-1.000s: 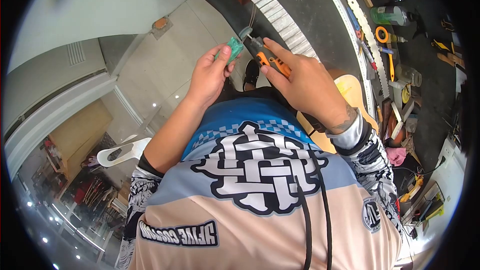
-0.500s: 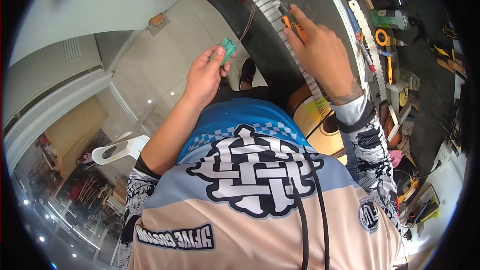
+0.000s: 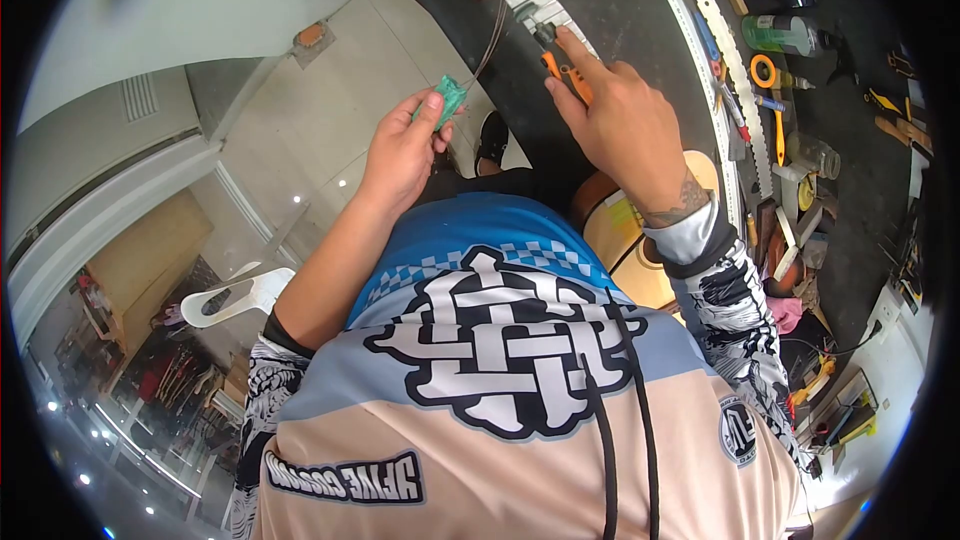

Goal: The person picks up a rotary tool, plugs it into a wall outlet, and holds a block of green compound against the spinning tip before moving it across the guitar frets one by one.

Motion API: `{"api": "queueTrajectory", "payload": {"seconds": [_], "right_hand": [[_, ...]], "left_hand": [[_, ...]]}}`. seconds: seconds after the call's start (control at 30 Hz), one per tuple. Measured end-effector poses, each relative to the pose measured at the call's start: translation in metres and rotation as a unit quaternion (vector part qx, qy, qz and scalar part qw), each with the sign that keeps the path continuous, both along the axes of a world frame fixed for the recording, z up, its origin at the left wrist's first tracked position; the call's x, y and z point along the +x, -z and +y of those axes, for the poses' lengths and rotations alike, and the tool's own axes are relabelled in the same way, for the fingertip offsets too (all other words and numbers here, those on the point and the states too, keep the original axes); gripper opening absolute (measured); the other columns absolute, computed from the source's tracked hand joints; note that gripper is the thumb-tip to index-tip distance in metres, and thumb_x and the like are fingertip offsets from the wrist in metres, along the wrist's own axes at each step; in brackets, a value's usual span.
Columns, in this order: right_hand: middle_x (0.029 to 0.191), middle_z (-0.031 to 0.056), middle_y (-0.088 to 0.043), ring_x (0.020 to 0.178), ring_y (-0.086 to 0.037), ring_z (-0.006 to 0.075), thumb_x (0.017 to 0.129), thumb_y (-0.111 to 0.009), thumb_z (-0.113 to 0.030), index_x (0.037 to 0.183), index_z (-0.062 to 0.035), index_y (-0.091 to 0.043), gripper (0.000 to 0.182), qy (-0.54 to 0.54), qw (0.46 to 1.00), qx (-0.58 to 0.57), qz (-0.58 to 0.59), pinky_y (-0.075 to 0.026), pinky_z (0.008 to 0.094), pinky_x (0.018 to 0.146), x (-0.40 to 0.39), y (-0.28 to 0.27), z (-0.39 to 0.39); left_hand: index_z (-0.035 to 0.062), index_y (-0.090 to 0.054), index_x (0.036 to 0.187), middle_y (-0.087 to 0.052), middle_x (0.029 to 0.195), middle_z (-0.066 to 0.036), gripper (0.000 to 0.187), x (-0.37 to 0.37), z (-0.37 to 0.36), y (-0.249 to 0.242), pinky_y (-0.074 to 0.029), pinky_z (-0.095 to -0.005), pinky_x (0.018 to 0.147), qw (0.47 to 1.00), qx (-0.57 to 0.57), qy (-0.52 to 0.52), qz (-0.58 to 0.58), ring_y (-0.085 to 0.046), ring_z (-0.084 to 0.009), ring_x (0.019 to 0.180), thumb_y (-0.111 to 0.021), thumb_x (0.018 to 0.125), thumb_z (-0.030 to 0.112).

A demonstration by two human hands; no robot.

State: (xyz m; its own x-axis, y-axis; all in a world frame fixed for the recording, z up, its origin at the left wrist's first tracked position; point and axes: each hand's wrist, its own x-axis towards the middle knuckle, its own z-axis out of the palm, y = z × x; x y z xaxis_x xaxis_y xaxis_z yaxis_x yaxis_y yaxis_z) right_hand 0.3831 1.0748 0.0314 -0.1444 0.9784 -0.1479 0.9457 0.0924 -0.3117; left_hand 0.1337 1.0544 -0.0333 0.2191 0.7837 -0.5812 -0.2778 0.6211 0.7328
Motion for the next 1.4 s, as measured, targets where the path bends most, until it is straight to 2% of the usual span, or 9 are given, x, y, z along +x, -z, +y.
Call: {"api": "queueTrajectory", "payload": {"seconds": [0.37, 0.57, 0.83, 1.13, 1.4], "right_hand": [[0.082, 0.0176, -0.067, 0.071, -0.070, 0.0374, 0.095, -0.062, -0.040, 0.140, -0.0245, -0.058, 0.048, 0.053, 0.998, 0.041, 0.007, -0.057, 0.0454, 0.066, 0.023, 0.005, 0.013], [0.078, 0.0178, -0.064, 0.072, -0.067, 0.0390, 0.094, -0.066, -0.037, 0.142, -0.0252, -0.057, 0.050, 0.041, 0.999, 0.011, 0.019, -0.054, 0.0461, 0.065, 0.009, -0.005, 0.001], [0.078, 0.0187, -0.065, 0.065, -0.068, 0.0372, 0.092, -0.066, -0.038, 0.140, -0.0213, -0.058, 0.051, -0.033, 0.990, -0.049, 0.127, -0.057, 0.0442, 0.060, -0.013, -0.025, -0.026], [0.077, 0.0176, -0.066, 0.065, -0.068, 0.0370, 0.093, -0.065, -0.038, 0.139, -0.0177, -0.058, 0.051, -0.049, 0.985, -0.083, 0.141, -0.056, 0.0438, 0.060, -0.018, -0.025, -0.030], [0.079, 0.0198, -0.066, 0.066, -0.069, 0.0383, 0.093, -0.065, -0.037, 0.140, -0.0189, -0.058, 0.051, -0.023, 0.990, -0.067, 0.118, -0.057, 0.0451, 0.061, -0.013, -0.022, -0.033]], "left_hand": [[-0.0012, -0.060, 0.120, -0.063, 0.108, -0.006, 0.039, 0.000, 0.000, 0.000, -0.041, -0.0235, 0.075, 1.000, 0.000, 0.005, 0.000, -0.049, -0.0098, 0.084, -0.053, 0.105, 0.035], [-0.0015, -0.059, 0.123, -0.063, 0.109, -0.006, 0.040, 0.000, -0.001, 0.002, -0.041, -0.0236, 0.076, 1.000, 0.004, 0.013, -0.002, -0.050, -0.0103, 0.085, -0.053, 0.106, 0.034], [-0.0014, -0.058, 0.125, -0.064, 0.105, -0.005, 0.039, 0.008, -0.003, 0.002, -0.042, -0.0236, 0.074, 0.999, 0.001, 0.000, -0.048, -0.051, -0.0094, 0.083, -0.053, 0.106, 0.032], [-0.0017, -0.058, 0.126, -0.064, 0.105, -0.005, 0.040, 0.010, -0.003, -0.001, -0.041, -0.0233, 0.073, 0.999, 0.011, 0.006, -0.043, -0.050, -0.0089, 0.083, -0.053, 0.106, 0.033], [-0.0028, -0.056, 0.130, -0.064, 0.106, -0.005, 0.043, 0.010, -0.005, 0.000, -0.041, -0.0226, 0.072, 0.999, 0.013, 0.000, -0.029, -0.049, -0.0087, 0.082, -0.054, 0.106, 0.032]]}}
